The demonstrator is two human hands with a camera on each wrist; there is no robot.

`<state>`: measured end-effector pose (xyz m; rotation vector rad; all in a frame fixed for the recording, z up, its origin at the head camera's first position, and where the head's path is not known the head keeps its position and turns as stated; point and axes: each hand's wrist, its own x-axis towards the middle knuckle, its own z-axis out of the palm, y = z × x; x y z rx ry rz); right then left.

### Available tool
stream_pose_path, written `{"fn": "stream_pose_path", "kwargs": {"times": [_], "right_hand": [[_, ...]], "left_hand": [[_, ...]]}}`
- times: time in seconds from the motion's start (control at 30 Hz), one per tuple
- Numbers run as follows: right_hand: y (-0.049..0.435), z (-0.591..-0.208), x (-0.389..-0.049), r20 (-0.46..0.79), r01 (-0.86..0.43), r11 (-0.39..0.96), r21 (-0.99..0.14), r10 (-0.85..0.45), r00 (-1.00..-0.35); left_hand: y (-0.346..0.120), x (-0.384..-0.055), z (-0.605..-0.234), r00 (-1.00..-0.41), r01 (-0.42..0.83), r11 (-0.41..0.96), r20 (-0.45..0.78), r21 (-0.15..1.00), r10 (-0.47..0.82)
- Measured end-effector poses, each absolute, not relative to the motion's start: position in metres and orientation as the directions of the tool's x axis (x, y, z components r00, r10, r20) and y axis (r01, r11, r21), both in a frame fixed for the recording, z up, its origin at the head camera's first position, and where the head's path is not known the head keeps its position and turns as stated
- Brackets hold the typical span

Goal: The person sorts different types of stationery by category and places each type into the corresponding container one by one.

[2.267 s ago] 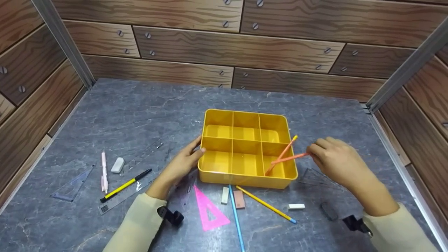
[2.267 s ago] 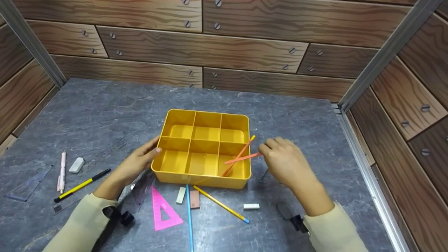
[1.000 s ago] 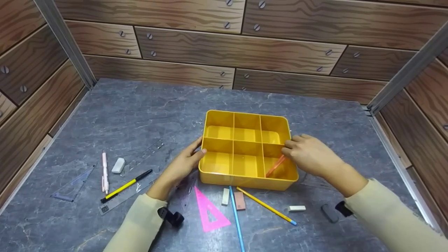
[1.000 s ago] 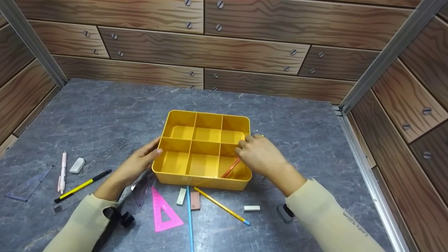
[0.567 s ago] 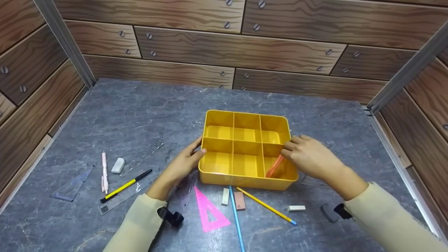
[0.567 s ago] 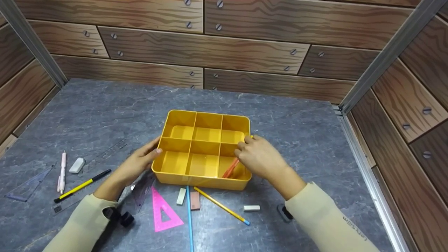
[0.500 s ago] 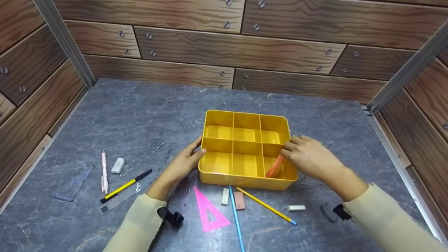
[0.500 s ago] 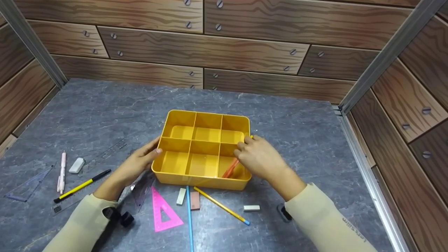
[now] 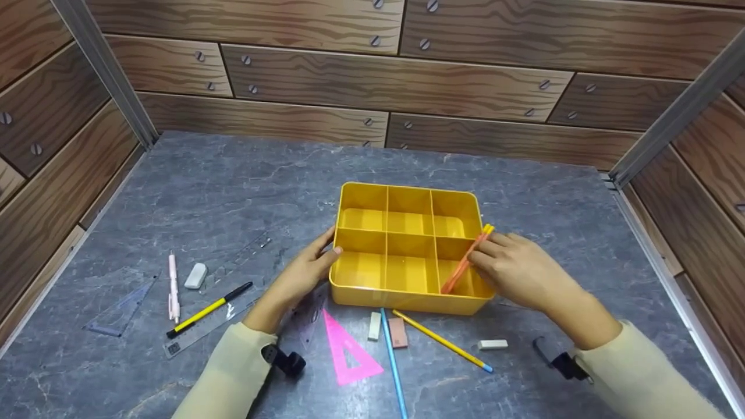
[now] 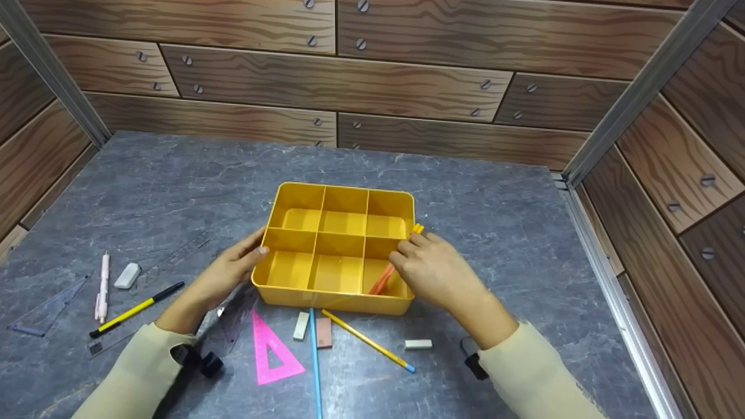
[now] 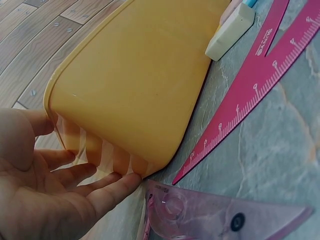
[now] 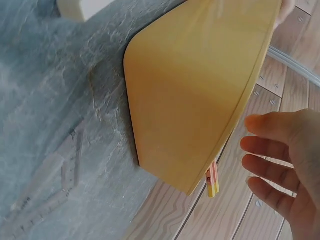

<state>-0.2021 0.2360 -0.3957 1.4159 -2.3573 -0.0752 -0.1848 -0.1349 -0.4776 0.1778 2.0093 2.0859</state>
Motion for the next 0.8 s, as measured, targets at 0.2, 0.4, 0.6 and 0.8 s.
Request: {"fn": "stream_pose_path", "kwargs": {"times": [0.2,0.4,0.6,0.8], "right_hand": [[0.246,-0.398,-0.194,0.364,-0.838,0.528,0.141,-0.815,-0.452],[0.252,-0.404,-0.183,0.386,-0.814,0.578,0.067,-0.767,-0.513],[0.25,-0.412,-0.171,0.402,-0.803,0.596,0.014,-0.739,-0.541],[0.249,-0.417,-0.16,0.405,-0.791,0.611,-0.031,-0.716,-0.569]], "left_hand": [[-0.134,-0.185,-0.477,-0.968,-0.085,-0.015,-0.079,0.996,0.238],[-0.134,-0.184,-0.477,-0.966,-0.09,-0.038,-0.078,0.995,0.246],[-0.134,-0.183,-0.478,-0.966,-0.1,-0.056,-0.084,0.993,0.245],[-0.134,-0.185,-0.48,-0.967,-0.105,-0.054,-0.089,0.993,0.238]]}}
